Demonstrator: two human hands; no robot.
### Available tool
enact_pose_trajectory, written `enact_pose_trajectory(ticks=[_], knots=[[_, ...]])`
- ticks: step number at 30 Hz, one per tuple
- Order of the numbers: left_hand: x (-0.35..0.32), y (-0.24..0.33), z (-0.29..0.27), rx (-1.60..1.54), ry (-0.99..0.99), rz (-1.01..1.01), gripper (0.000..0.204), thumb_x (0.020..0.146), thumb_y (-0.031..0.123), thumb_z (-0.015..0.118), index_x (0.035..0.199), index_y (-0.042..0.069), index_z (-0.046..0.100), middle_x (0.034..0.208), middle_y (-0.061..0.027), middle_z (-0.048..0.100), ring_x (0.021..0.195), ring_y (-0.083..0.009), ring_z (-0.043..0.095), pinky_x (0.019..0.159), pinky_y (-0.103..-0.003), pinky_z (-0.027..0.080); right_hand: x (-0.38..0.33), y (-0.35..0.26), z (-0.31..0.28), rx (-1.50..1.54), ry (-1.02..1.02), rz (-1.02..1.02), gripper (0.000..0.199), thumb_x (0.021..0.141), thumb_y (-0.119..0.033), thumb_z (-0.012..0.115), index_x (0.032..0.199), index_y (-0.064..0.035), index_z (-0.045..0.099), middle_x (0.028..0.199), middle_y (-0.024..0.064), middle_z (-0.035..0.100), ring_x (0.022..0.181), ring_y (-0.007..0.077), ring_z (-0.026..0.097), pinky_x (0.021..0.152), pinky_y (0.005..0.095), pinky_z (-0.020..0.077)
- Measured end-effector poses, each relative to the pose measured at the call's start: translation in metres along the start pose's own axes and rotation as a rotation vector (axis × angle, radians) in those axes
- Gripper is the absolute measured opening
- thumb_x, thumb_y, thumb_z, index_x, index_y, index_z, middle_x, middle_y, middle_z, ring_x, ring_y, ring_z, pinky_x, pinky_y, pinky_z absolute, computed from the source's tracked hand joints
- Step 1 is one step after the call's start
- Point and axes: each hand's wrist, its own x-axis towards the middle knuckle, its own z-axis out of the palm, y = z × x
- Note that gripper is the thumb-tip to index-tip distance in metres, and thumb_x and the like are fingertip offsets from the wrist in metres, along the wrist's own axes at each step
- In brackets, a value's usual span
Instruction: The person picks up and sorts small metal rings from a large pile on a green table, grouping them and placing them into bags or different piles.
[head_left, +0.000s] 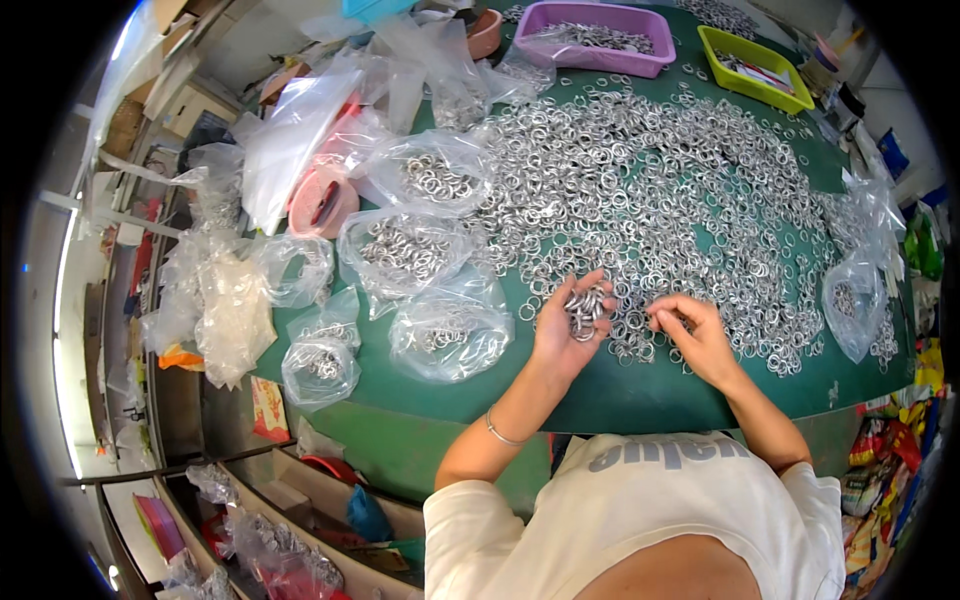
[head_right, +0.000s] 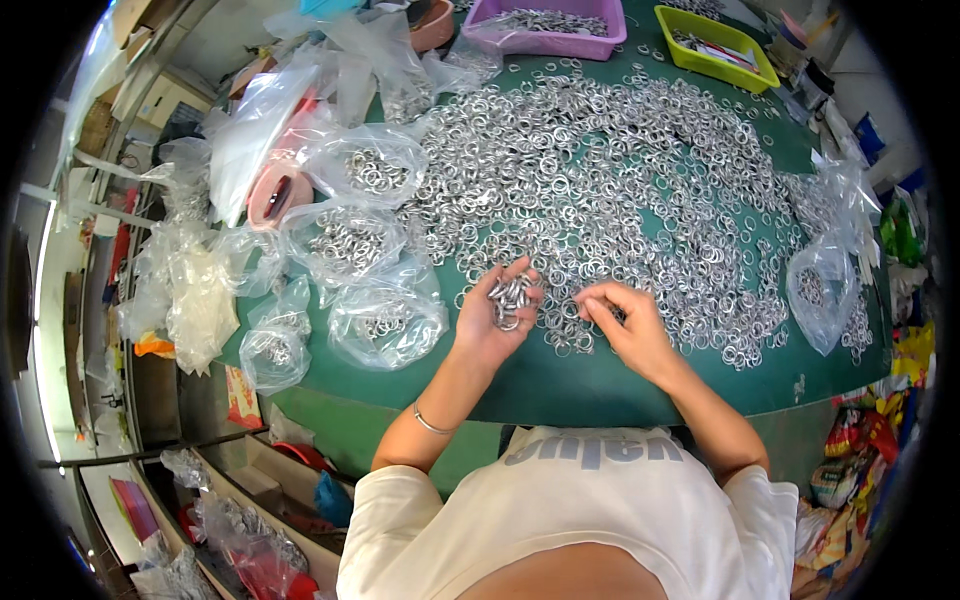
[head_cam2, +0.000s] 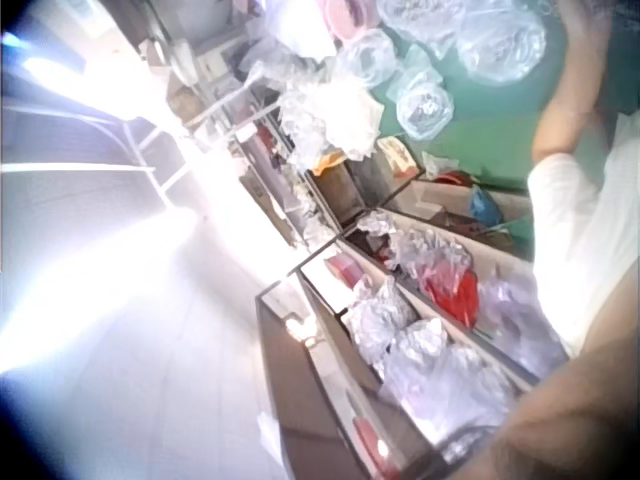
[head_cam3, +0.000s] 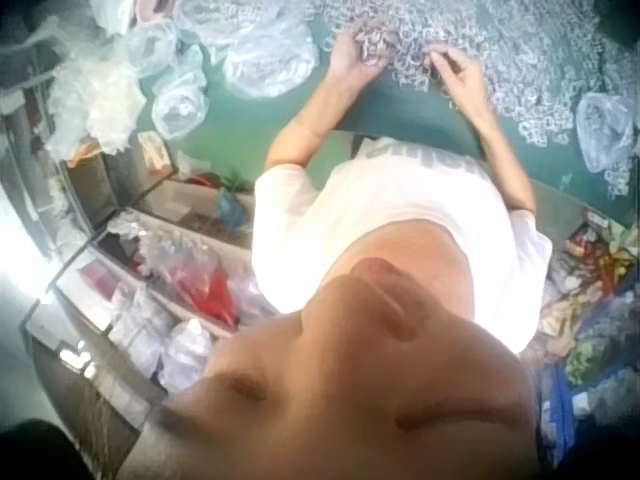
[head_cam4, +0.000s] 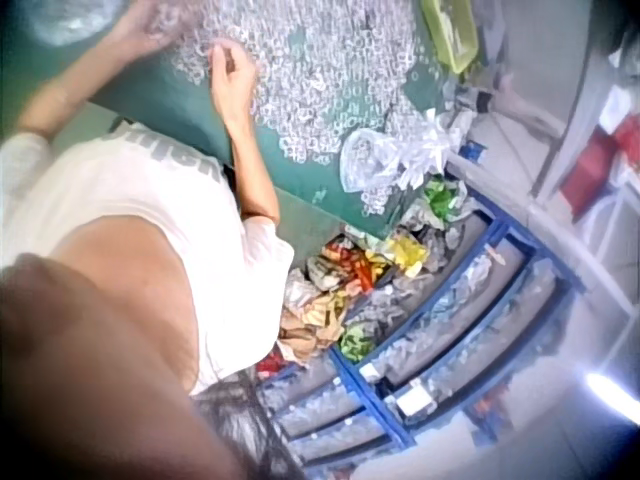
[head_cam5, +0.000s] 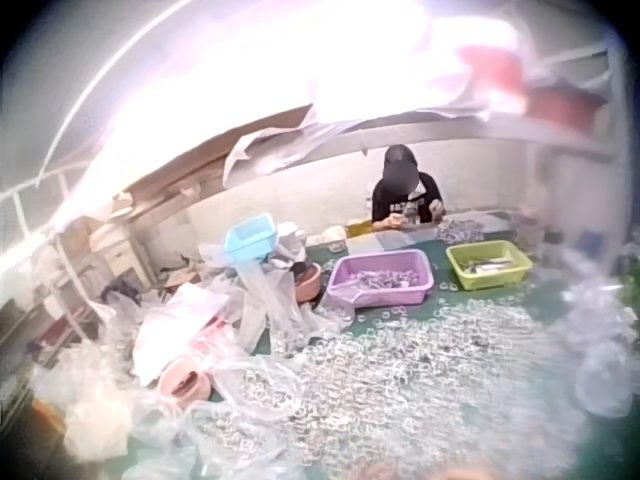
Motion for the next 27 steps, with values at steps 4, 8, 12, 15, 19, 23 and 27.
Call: enact_pose_trajectory(ticks=[4, 8, 12, 15, 19, 23, 27], knots=[[-0.001, 0.055, 0.011, -0.091, 0.046, 0.325, 0.025, 0.093, 0.021, 0.036, 0.103, 0.004, 0.050, 0.086, -0.0073, 0.056, 0.073, -0.0176, 0.056, 0.052, -0.026, 0.048, -0.012, 0.015, -0.006, 0.076, 0.023, -0.014, 0.013, 0.087, -0.005, 0.052, 0.092, 0.0011, 0.062, 0.077, 0.0049, 0.063, 0.072, 0.0088, 0.058, 0.064, 0.0219, 0.0448], [0.015, 0.149, 0.046, -0.058, 0.092, 0.792, 0.023, 0.089, 0.016, 0.035, 0.102, 0.002, 0.048, 0.087, -0.0102, 0.055, 0.076, -0.0205, 0.057, 0.060, -0.034, 0.052, -0.018, 0.018, -0.011, 0.114, 0.011, 0.004, 0.013, 0.087, -0.005, 0.052, 0.092, 0.0011, 0.062, 0.077, 0.0047, 0.063, 0.073, 0.0085, 0.058, 0.064, 0.0220, 0.0446], [0.036, 0.216, 0.061, 0.185, 0.316, 1.019, 0.030, 0.087, 0.014, 0.037, 0.111, -0.002, 0.046, 0.106, -0.0151, 0.054, 0.102, -0.0281, 0.051, 0.088, -0.049, 0.043, -0.022, 0.017, -0.017, 0.133, 0.044, 0.026, 0.013, 0.087, -0.005, 0.052, 0.093, 0.0013, 0.062, 0.077, 0.0048, 0.063, 0.072, 0.0081, 0.058, 0.064, 0.0217, 0.0441], [0.032, 0.201, 0.084, 0.364, 0.419, 0.997, 0.042, 0.086, 0.013, 0.040, 0.126, -0.002, 0.036, 0.125, -0.0198, 0.044, 0.115, -0.0325, 0.044, 0.100, -0.053, 0.027, -0.021, 0.018, -0.029, -0.014, 0.066, -0.005, 0.012, 0.085, -0.005, 0.055, 0.093, 0.0007, 0.062, 0.079, 0.0059, 0.062, 0.075, 0.0120, 0.058, 0.066, 0.0236, 0.0445], [0.018, 0.129, 0.077, 0.628, 0.367, 1.356, 0.044, 0.085, 0.011, 0.047, 0.127, -0.003, 0.041, 0.127, -0.0221, 0.045, 0.122, -0.0313, 0.041, 0.105, -0.047, 0.023, -0.012, 0.022, -0.033, -0.421, 0.078, -0.225, 0.027, 0.077, -0.011, 0.064, 0.102, -0.0017, 0.059, 0.097, 0.0098, 0.059, 0.096, 0.0250, 0.054, 0.082, 0.0348, 0.0422], [0.003, 0.031, 0.042, 1.671, 0.024, 0.807, 0.042, 0.083, 0.009, 0.057, 0.124, 0.005, 0.048, 0.130, -0.0141, 0.044, 0.123, -0.0296, 0.039, 0.103, -0.039, 0.027, 0.009, 0.019, -0.001, -0.793, -0.008, -0.412, 0.046, 0.072, -0.025, 0.069, 0.112, -0.0067, 0.054, 0.119, 0.0129, 0.048, 0.115, 0.0314, 0.042, 0.096, 0.0441, 0.0327], [0.004, -0.013, 0.002, 2.418, -0.169, 0.989, 0.038, 0.080, 0.013, 0.062, 0.116, 0.006, 0.054, 0.127, -0.0133, 0.046, 0.114, -0.0319, 0.044, 0.100, -0.043, 0.030, 0.000, 0.028, 0.002, -1.001, -0.182, -0.388, 0.051, 0.070, -0.035, 0.070, 0.113, -0.0121, 0.054, 0.126, 0.0147, 0.042, 0.123, 0.0351, 0.033, 0.101, 0.0496, 0.0263]])
